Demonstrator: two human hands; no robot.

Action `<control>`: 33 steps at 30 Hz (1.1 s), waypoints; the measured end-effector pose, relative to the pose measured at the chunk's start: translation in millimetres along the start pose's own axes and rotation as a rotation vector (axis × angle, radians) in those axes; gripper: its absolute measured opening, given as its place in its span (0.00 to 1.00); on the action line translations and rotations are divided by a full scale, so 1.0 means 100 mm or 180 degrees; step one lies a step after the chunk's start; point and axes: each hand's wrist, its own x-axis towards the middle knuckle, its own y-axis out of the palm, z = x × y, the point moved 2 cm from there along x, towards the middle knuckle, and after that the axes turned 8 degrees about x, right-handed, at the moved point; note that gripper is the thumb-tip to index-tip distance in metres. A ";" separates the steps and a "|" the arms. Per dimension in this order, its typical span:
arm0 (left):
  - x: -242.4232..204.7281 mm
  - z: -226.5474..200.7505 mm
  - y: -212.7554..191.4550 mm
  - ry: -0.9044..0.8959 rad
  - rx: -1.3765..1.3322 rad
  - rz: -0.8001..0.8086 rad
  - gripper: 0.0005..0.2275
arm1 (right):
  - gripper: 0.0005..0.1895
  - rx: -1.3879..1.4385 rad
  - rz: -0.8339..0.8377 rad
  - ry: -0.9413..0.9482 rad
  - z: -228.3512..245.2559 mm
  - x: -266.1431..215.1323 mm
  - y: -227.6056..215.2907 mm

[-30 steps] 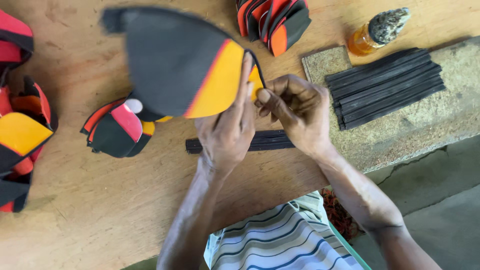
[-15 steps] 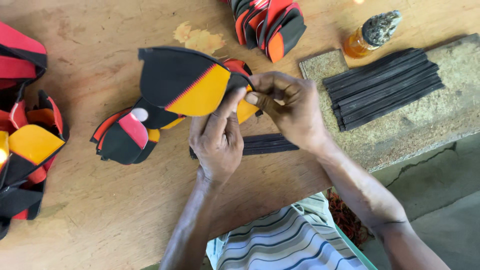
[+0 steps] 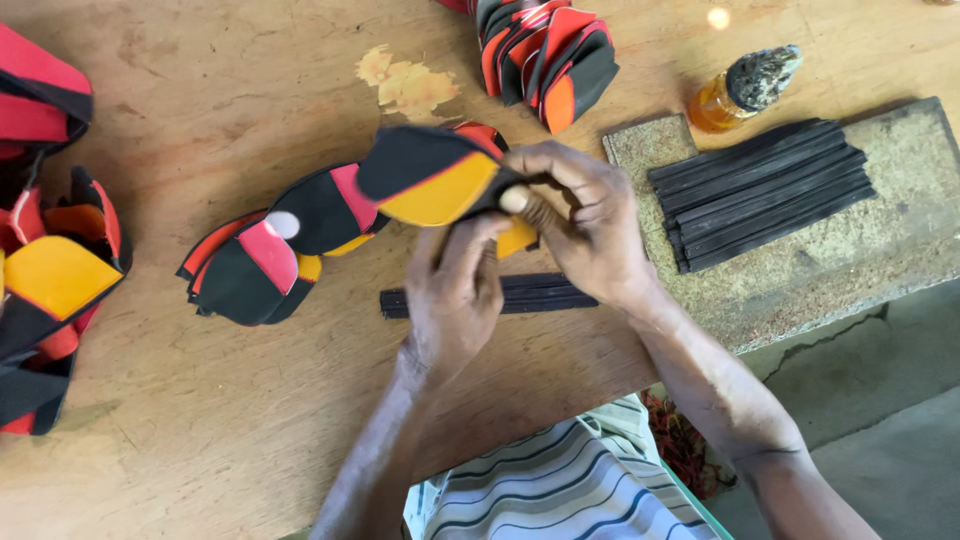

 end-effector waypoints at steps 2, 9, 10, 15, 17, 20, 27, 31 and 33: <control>0.03 -0.06 -0.04 -0.0024 -0.0121 0.0473 0.13 | 0.06 -0.0326 0.0048 0.0178 -0.05 0.05 -0.07; 0.29 -0.21 -0.66 -0.0518 0.0516 0.1471 0.09 | 0.07 -0.0193 0.1222 -0.0061 0.04 0.09 -0.30; 0.38 -0.18 -0.68 0.0027 0.0431 0.1235 0.11 | 0.08 -0.0284 0.1272 -0.0098 0.05 0.08 -0.28; 0.55 0.10 -0.46 0.0694 -0.0697 0.1463 0.14 | 0.10 -0.0753 0.1417 -0.0201 0.11 0.06 -0.25; 0.50 0.23 -0.38 -0.0088 -0.1173 0.2089 0.15 | 0.11 -0.0722 0.1377 -0.0164 0.10 0.04 -0.26; 0.44 0.32 -0.30 -0.0415 -0.1273 0.2314 0.14 | 0.12 -0.0768 0.1404 -0.0147 0.08 0.04 -0.27; 0.46 0.28 -0.34 -0.0109 -0.0875 0.2072 0.08 | 0.08 -0.0783 0.1619 -0.0109 0.11 0.06 -0.28; 0.46 0.24 -0.36 0.0011 -0.1064 0.2259 0.06 | 0.07 -0.0551 0.1858 -0.0021 0.08 0.06 -0.28; 0.46 0.22 -0.37 0.0070 -0.1202 0.2384 0.07 | 0.07 -0.0249 0.1949 0.0156 0.07 0.05 -0.28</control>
